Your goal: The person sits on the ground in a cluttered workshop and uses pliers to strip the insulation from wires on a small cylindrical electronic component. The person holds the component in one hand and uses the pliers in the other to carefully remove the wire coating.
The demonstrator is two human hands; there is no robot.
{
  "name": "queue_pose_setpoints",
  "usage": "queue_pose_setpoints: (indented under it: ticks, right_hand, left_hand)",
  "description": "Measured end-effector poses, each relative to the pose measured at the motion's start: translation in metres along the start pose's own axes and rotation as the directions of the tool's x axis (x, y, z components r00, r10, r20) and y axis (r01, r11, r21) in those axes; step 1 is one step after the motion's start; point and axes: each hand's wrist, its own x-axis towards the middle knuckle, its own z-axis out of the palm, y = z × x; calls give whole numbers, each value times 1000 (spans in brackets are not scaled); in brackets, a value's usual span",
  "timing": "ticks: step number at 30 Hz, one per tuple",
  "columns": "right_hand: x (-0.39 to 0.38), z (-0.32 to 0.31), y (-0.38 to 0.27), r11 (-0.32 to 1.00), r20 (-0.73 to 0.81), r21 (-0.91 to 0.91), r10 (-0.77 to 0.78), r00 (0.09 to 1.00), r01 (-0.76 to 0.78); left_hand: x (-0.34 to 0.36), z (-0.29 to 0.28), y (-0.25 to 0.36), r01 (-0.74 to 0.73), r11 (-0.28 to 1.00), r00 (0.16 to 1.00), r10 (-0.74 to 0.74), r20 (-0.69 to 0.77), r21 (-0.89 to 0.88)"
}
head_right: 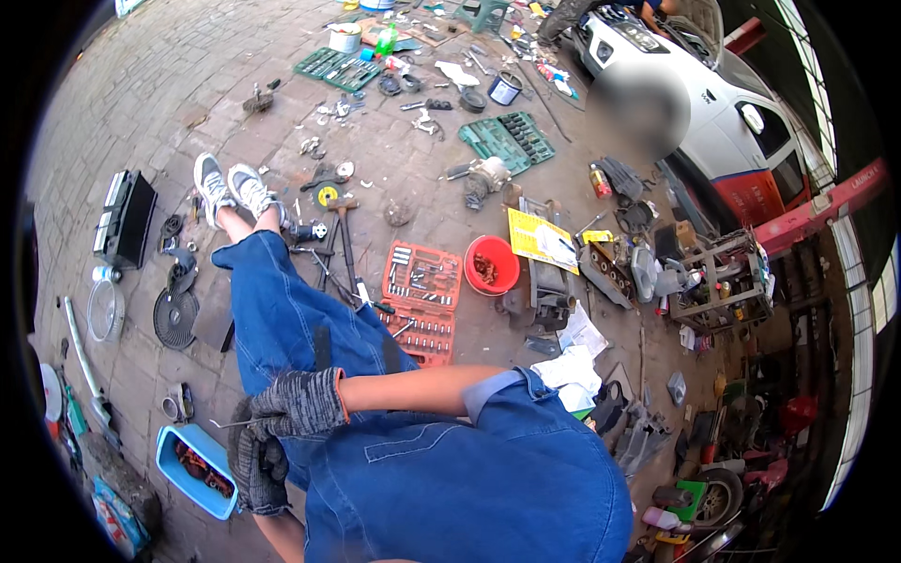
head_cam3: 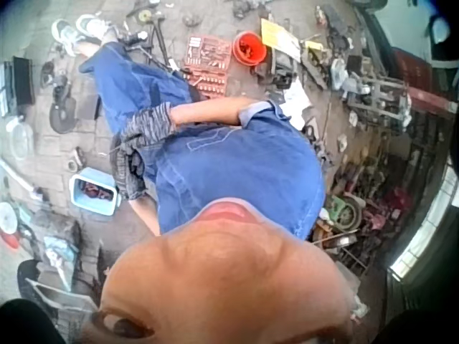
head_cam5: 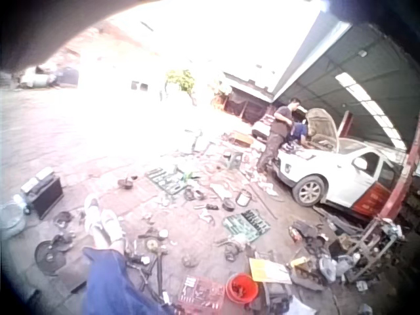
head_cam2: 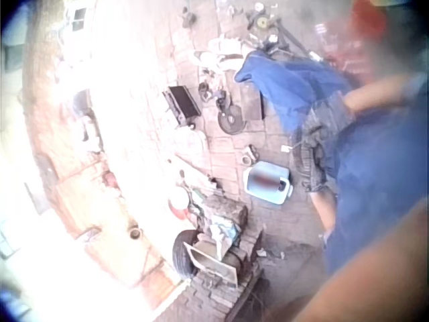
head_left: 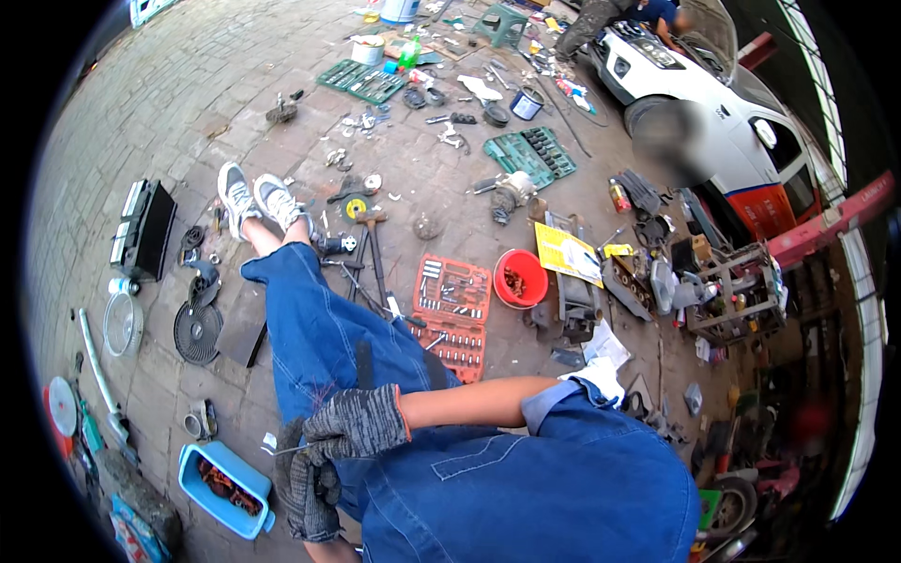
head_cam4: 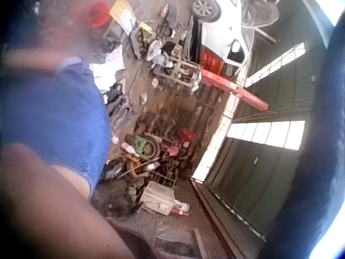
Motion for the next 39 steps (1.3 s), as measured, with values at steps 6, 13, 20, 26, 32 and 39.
queue_pose_setpoints:
  ticks: [6, 13, 20, 26, 32, 39]
  right_hand:
    - [2, 10, -1, 778, 131, 569, 235, 963, -267]
    - [-2, 2, -11, 995, -217, -64, -92, 972, 80]
    - [-8, 10, -14, 515, -16, 834, 385, 923, -200]
    - [-5, 7, -28, 584, 16, 710, 546, 838, -394]
    - [2, 2, -53, 608, -21, 686, 567, 824, -400]
    - [11, 5, -63, 625, 40, 640, 553, 832, -446]
  left_hand:
    - [18, 5, -17, -552, 727, 818, 566, 98, 409]
    - [-6, 39, 14, -200, 979, 961, 206, -185, 47]
    - [-7, 9, 12, -200, 955, 973, 220, 71, -221]
    - [-9, 17, 16, -362, 921, 932, 360, -36, -147]
    - [-7, -3, 11, -367, 922, 922, 378, 85, -123]
    - [-12, -5, 12, -434, 901, 899, 435, 61, -24]
